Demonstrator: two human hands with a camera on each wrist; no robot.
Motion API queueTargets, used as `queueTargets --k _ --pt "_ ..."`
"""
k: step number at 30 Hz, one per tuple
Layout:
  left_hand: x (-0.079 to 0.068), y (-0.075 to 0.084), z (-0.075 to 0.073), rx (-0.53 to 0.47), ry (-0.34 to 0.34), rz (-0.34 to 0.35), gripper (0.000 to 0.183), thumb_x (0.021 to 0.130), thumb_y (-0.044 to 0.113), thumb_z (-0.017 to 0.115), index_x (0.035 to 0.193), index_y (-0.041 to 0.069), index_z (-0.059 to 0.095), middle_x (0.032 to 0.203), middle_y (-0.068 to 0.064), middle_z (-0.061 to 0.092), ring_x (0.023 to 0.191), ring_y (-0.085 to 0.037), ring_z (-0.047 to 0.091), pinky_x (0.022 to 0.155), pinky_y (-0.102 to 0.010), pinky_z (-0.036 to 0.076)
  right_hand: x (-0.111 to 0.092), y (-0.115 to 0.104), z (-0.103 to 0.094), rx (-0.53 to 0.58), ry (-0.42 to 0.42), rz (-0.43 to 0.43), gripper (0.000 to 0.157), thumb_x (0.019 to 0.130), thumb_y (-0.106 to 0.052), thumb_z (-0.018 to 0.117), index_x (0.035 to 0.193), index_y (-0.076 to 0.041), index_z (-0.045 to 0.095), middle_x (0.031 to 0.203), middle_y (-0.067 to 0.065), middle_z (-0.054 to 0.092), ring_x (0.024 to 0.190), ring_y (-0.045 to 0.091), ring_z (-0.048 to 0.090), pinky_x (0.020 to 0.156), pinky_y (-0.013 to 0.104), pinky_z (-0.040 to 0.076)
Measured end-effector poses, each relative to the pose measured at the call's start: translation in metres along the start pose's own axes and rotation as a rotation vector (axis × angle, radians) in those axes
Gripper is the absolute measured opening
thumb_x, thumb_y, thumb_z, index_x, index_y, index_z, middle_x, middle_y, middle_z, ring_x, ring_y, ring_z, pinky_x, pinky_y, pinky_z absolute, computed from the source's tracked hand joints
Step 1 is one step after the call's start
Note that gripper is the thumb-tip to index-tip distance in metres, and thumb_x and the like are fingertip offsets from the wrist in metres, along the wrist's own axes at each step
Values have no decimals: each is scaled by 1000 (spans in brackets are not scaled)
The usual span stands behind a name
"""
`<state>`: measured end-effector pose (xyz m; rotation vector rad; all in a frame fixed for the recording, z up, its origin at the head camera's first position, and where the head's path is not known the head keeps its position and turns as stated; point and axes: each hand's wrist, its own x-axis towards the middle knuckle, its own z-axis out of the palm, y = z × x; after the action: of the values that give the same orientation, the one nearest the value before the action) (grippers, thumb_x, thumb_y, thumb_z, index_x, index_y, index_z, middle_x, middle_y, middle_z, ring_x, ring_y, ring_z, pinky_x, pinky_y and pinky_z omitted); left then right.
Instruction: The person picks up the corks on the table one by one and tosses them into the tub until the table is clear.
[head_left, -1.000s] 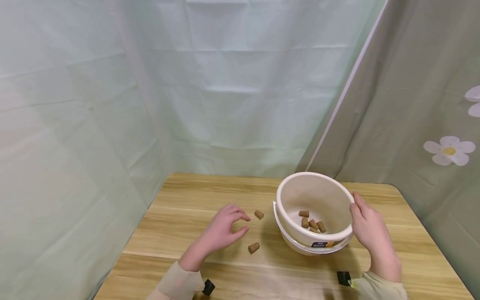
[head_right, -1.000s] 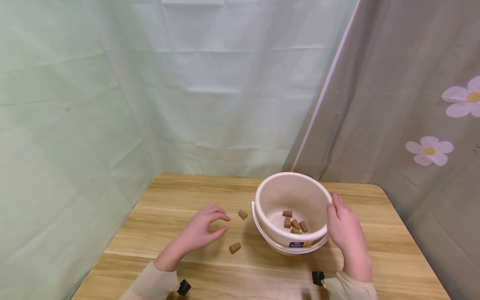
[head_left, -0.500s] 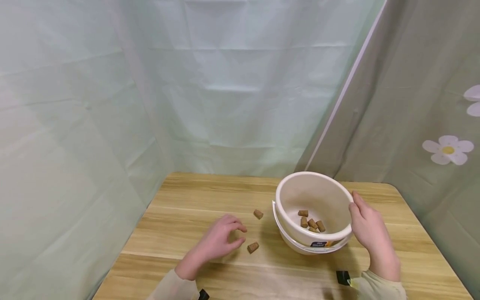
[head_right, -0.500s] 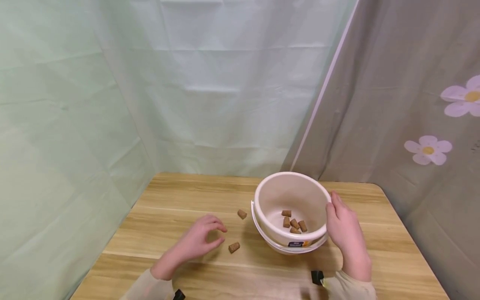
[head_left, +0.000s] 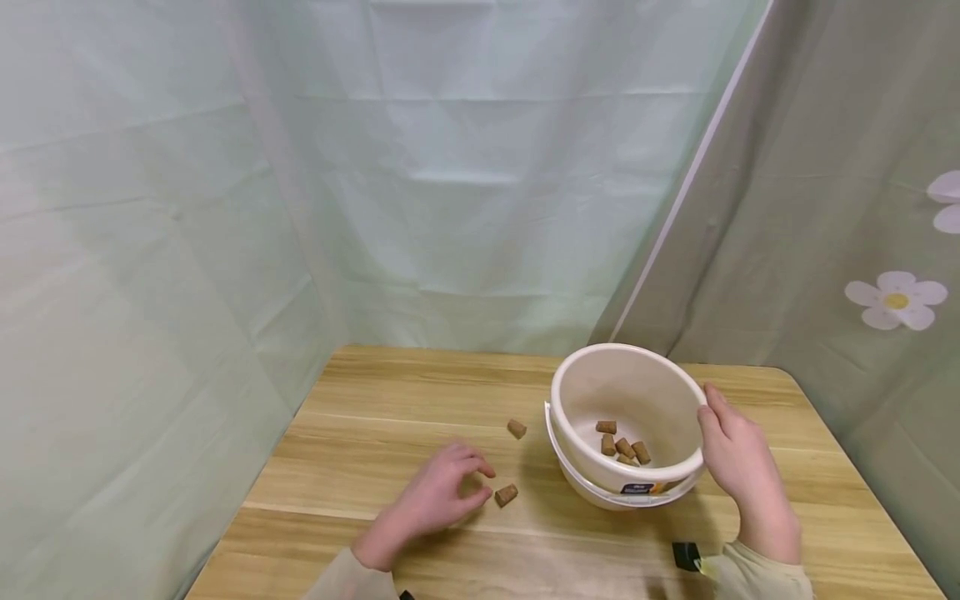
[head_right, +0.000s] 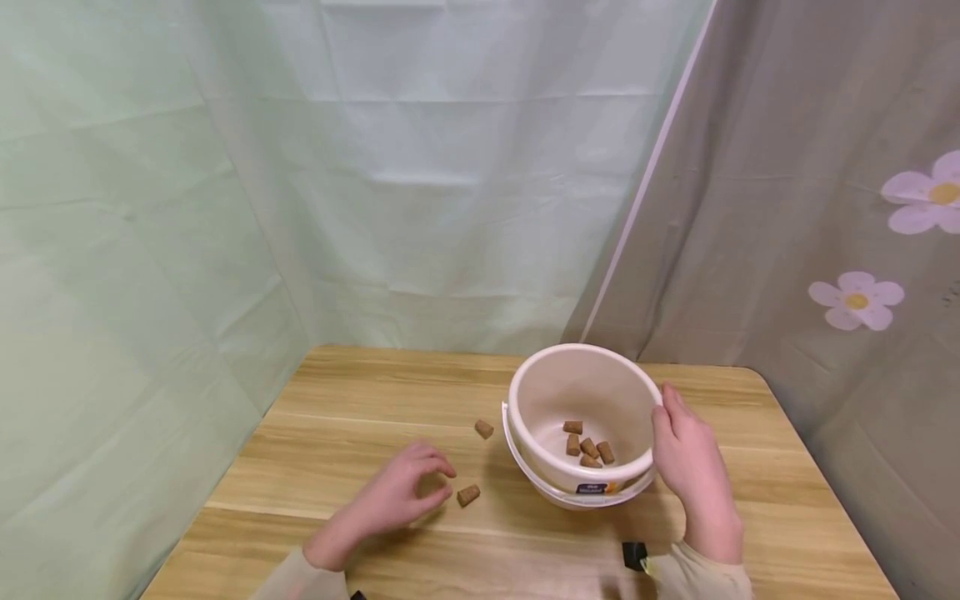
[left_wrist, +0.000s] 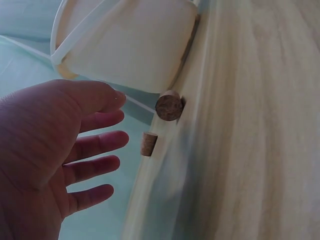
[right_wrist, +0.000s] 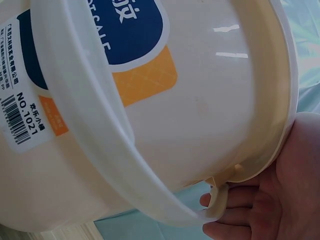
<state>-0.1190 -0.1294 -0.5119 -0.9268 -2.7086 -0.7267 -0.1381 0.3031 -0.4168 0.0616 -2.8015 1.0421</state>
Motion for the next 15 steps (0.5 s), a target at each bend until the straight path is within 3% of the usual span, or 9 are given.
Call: queueTargets --k 8,15 --pt "2 5 5 -12 -49 -42 21 92 23 84 111 17 78 116 6 72 117 -19 63 107 -46 52 -1 -1 0 4 5 4 64 117 -38 26 161 9 34 163 35 33 147 60 35 115 75 30" --pt "4 10 11 -22 -19 -93 18 90 21 85 106 16 79 110 6 73 112 -18 65 102 -44 55 -2 -3 0 7 -2 4 65 117 -38 27 161 9 33 162 36 33 147 60 34 115 75 30"
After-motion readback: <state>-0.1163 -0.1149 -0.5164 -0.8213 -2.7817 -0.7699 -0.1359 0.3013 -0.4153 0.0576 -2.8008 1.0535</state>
